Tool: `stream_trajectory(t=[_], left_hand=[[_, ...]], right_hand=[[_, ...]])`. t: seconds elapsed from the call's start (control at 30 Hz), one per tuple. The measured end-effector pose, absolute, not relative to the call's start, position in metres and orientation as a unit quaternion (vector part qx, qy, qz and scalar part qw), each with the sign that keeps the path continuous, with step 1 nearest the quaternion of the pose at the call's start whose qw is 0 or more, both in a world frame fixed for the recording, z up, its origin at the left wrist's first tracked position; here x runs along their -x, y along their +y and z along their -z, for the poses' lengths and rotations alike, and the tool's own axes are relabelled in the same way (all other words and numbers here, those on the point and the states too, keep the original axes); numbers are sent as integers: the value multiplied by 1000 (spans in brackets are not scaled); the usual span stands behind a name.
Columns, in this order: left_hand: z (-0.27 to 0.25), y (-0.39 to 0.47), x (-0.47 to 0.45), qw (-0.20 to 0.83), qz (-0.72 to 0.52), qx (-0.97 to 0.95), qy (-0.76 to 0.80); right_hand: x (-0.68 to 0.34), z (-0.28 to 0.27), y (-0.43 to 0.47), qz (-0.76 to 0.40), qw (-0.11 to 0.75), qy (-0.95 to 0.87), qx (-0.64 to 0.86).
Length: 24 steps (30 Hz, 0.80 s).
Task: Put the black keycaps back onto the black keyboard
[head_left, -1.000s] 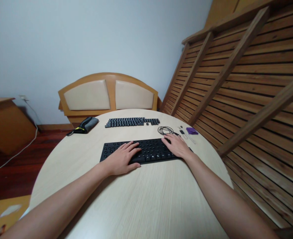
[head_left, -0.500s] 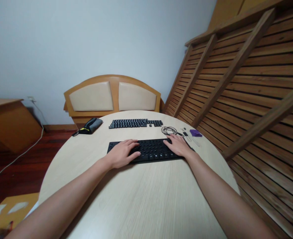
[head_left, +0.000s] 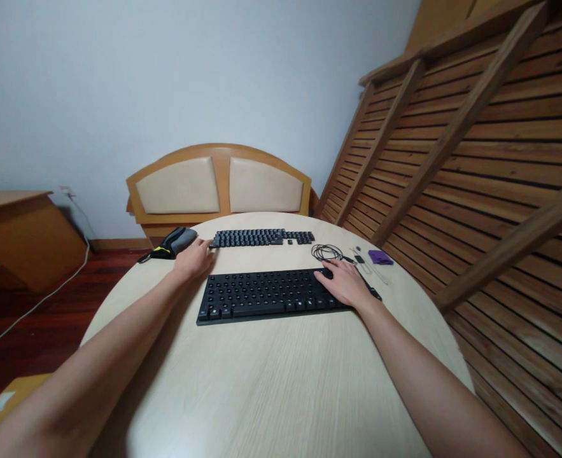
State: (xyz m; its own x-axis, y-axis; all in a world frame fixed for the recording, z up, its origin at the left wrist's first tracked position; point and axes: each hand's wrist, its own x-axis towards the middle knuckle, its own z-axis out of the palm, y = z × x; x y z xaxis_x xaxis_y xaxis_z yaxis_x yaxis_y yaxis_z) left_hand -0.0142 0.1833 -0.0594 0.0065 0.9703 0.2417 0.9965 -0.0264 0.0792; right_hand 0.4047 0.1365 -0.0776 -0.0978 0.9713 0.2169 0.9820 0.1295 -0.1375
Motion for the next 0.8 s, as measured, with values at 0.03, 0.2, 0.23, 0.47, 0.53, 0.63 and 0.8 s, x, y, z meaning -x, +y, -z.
stream_trajectory(t=[0.03, 0.2, 0.23, 0.47, 0.53, 0.63, 0.8], left_hand=[[61, 187, 15, 58, 109, 703, -700], [65, 199, 15, 63, 93, 692, -714], [65, 200, 14, 64, 92, 691, -714], [67, 197, 15, 75, 107, 675, -726], [66, 193, 17, 75, 109, 673, -728], [64, 183, 20, 69, 107, 673, -728], [59, 159, 26, 44, 97, 680, -725]], right_hand=[[-405, 78, 136, 21, 128, -741, 659], [-405, 78, 137, 22, 130, -740, 659], [-405, 78, 137, 22, 130, -740, 659], [-404, 77, 135, 16, 131, -740, 660], [-404, 76, 135, 14, 132, -739, 661], [-404, 76, 134, 14, 133, -739, 661], [-404, 77, 135, 14, 141, -738, 660]])
